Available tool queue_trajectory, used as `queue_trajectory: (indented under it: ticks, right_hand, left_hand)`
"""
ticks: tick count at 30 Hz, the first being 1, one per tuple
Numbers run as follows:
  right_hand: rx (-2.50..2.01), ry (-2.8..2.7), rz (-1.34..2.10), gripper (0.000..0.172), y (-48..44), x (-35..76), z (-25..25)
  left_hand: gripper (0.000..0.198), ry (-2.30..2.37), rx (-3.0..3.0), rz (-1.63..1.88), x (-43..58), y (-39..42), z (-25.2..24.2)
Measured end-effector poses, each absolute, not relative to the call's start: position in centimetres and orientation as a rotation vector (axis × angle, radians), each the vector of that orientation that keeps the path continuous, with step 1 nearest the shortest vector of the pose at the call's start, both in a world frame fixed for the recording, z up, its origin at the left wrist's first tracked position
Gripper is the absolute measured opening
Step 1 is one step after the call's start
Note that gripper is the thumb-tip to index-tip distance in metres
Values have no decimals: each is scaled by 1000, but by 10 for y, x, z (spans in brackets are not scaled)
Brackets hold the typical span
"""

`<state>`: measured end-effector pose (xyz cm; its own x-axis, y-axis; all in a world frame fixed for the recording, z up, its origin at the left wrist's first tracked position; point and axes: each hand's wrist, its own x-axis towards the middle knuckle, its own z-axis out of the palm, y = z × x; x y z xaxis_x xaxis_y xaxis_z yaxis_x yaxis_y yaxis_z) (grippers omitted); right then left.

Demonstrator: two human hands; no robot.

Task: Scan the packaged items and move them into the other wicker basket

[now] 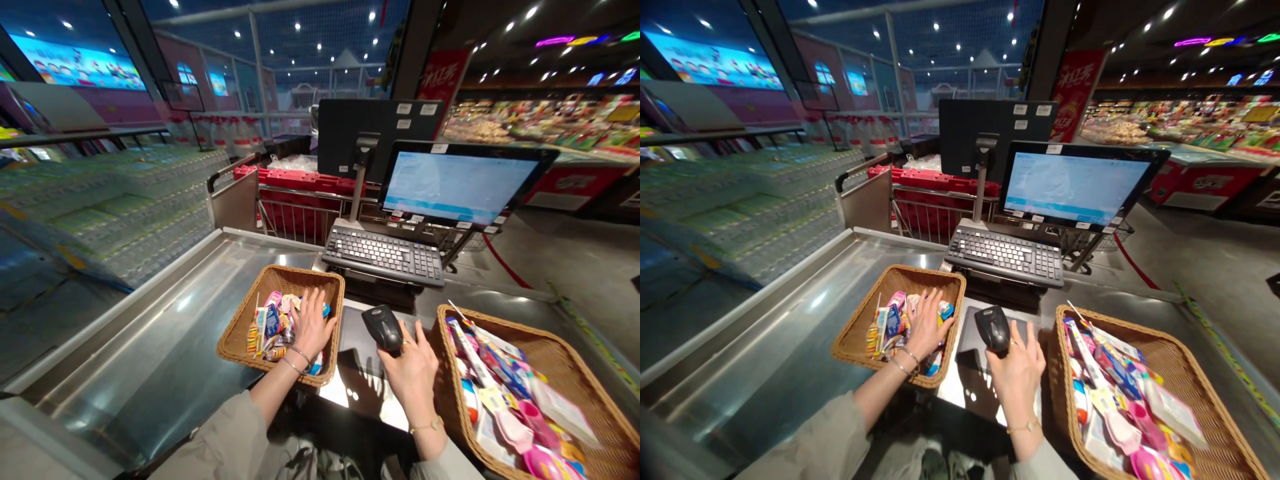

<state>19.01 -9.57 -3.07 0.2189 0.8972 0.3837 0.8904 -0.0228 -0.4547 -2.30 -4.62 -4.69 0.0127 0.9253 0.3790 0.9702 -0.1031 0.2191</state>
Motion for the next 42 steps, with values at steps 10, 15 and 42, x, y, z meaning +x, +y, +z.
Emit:
queue_trajectory:
  ticks: [10, 15, 42]
  right_hand:
    - [-1860, -1696, 54, 51, -92, 181, -35]
    - [-1839, -1682, 58, 48, -92, 177, -35]
    - [-1845, -1706, 59, 57, -94, 172, -40]
  left_hand:
    - [62, -2155, -2118, -453, -82, -44, -54]
    - [66, -2181, -2068, -305, -115, -39, -59]
    - [96, -2176, -2045, 314, -152, -24, -87]
